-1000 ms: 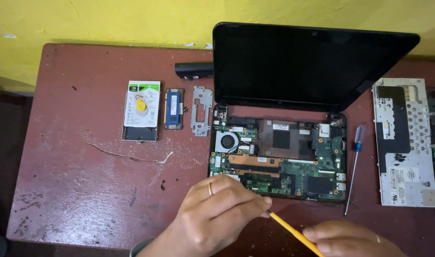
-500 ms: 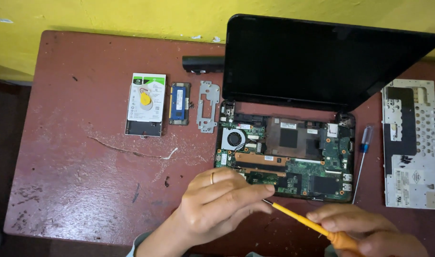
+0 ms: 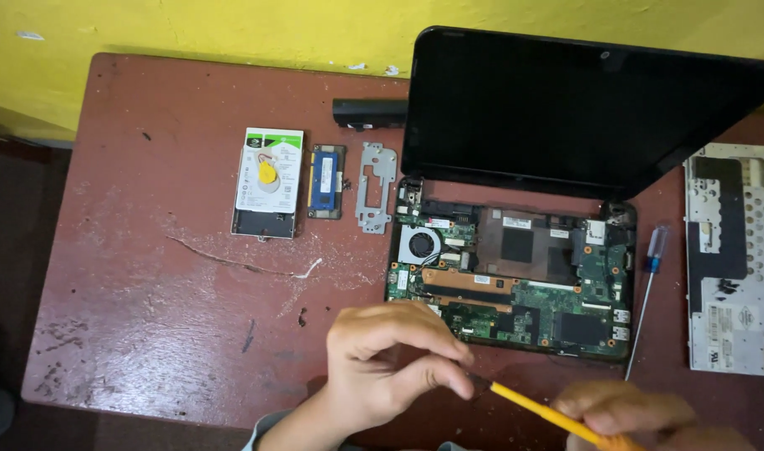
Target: Disassembling a laptop by removing screws and disconnecting internal cables.
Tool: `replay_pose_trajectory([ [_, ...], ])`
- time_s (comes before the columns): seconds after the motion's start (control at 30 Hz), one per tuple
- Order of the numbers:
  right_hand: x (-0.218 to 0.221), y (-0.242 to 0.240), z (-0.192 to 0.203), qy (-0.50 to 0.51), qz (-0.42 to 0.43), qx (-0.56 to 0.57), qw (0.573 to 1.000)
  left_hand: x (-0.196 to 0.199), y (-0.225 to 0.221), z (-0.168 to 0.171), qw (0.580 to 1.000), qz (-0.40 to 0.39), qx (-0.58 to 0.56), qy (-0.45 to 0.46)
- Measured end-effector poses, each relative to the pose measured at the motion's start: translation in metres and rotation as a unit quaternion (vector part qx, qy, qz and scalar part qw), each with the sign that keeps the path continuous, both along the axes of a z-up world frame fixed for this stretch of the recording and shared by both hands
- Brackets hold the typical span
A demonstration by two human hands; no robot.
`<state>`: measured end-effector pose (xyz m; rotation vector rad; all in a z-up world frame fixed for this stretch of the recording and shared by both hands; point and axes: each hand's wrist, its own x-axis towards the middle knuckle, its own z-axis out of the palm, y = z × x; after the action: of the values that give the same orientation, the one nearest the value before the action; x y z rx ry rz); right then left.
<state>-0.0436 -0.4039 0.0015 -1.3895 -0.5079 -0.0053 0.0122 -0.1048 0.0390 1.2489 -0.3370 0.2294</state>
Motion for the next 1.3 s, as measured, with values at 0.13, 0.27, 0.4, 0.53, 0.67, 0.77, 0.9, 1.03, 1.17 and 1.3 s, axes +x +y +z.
replay_pose_trajectory([
  [0.13,-0.009,-0.014,-0.012,0.013,-0.068,-0.035,0.997,0.0,-0.002,-0.009,0.994,-0.06,-0.062,0.068],
  [0.27,-0.011,0.007,-0.002,0.022,-0.126,-0.034,0.991,-0.001,-0.003,-0.022,0.978,-0.112,-0.138,0.109],
  [0.4,-0.013,0.004,-0.001,0.047,-0.058,0.006,0.997,0.002,-0.002,-0.024,0.982,-0.118,-0.137,0.06],
  [0.53,-0.015,0.012,-0.004,0.028,-0.099,0.007,0.995,0.004,0.002,-0.02,0.985,-0.117,-0.12,0.048],
  [0.67,-0.008,0.003,-0.006,0.036,-0.025,0.048,0.998,0.006,0.004,-0.021,0.987,-0.12,-0.099,0.03],
  [0.77,-0.009,0.026,0.002,0.017,-0.101,0.022,0.995,0.005,0.004,-0.023,0.989,-0.113,-0.089,0.028],
  [0.9,-0.001,0.006,0.002,0.028,-0.018,0.022,0.999,0.006,0.005,-0.022,0.991,-0.11,-0.078,0.016],
  [1.03,-0.001,-0.008,0.007,0.08,0.043,-0.028,0.995,0.007,0.008,-0.021,0.996,-0.083,-0.028,-0.009],
  [1.17,-0.008,-0.005,0.02,0.143,0.018,-0.136,0.98,0.01,0.015,-0.018,0.996,-0.075,0.029,-0.037],
  [1.3,-0.003,-0.004,0.028,0.116,0.004,-0.262,0.958,0.013,0.017,-0.014,0.994,-0.067,0.051,-0.063],
])
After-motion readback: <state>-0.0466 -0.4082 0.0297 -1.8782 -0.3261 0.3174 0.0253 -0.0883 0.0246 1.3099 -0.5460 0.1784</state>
